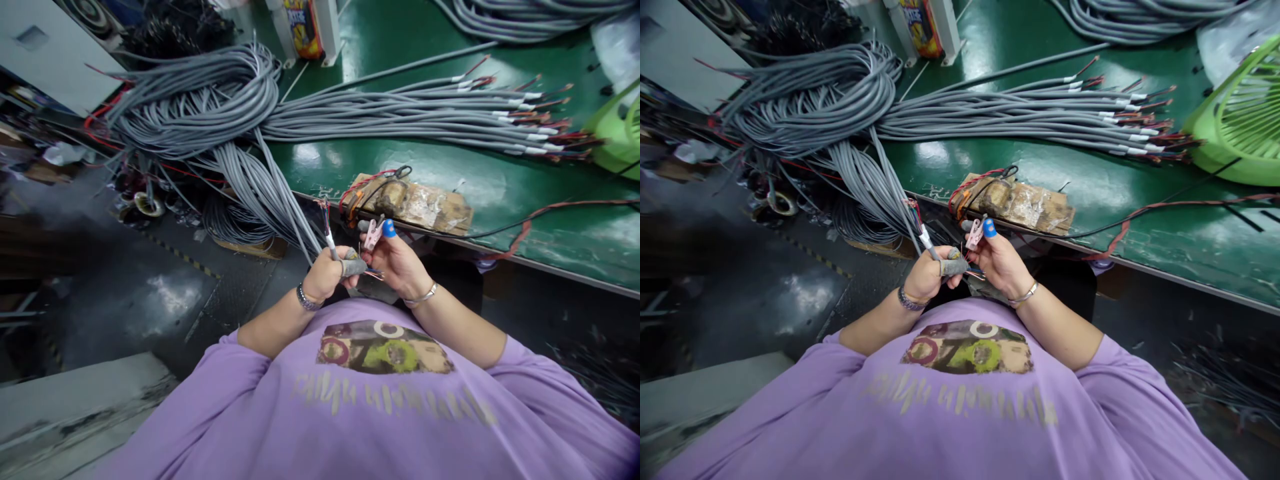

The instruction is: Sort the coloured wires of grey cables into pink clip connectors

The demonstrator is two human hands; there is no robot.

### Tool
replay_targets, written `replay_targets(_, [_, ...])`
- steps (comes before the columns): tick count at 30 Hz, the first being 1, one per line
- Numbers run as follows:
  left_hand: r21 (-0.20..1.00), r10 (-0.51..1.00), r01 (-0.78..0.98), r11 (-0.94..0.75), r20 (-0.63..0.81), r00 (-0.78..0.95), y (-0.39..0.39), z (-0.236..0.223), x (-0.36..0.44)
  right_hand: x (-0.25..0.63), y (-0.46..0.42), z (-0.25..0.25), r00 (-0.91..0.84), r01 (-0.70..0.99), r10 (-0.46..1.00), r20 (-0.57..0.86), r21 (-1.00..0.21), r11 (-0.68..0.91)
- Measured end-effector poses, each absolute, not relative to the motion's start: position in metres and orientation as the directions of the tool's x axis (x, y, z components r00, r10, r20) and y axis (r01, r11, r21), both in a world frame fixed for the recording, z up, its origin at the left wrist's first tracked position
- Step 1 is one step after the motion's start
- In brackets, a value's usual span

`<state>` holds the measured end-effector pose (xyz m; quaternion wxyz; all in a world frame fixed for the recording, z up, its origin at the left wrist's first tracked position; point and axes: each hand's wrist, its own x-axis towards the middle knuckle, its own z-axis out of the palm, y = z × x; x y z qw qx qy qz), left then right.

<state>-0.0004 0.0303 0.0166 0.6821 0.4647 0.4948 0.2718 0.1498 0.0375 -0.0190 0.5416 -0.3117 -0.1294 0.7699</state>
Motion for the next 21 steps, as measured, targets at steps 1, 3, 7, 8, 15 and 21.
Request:
replay_targets(1, [0.906, 0.833, 0.087, 0.414, -0.416, 0.364, 0.029, 0.017, -0.001, 0.150, 0.037, -0.020, -0.226, -0.753, 0.915, -0.335, -0.536, -0.382])
replay_targets(3, [0.915, 0.842, 0.078, 0.397, -0.396, 0.367, 0.026, 0.017, -0.004, 0.152, 0.037, -0.020, -0.249, -0.744, 0.911, -0.329, -0.537, -0.398])
replay_targets(7, [0.939, 0.878, 0.025, 0.344, -0.331, 0.345, 0.016, 0.018, -0.010, 0.155, 0.037, -0.016, -0.280, -0.715, 0.899, -0.337, -0.552, -0.429])
replay_targets(8, [0.944, 0.890, 0.007, 0.330, -0.313, 0.332, 0.015, 0.018, -0.010, 0.155, 0.037, -0.015, -0.270, -0.712, 0.903, -0.334, -0.563, -0.421])
replay_targets(15, [0.949, 0.923, -0.018, 0.316, -0.303, 0.237, 0.019, 0.017, 0.000, 0.154, 0.041, -0.014, -0.173, -0.685, 0.937, -0.304, -0.646, -0.336])
replay_targets(21, [0.941, 0.909, -0.019, 0.337, -0.320, 0.266, 0.023, 0.016, 0.004, 0.150, 0.038, -0.025, -0.120, -0.687, 0.961, -0.251, -0.677, -0.263])
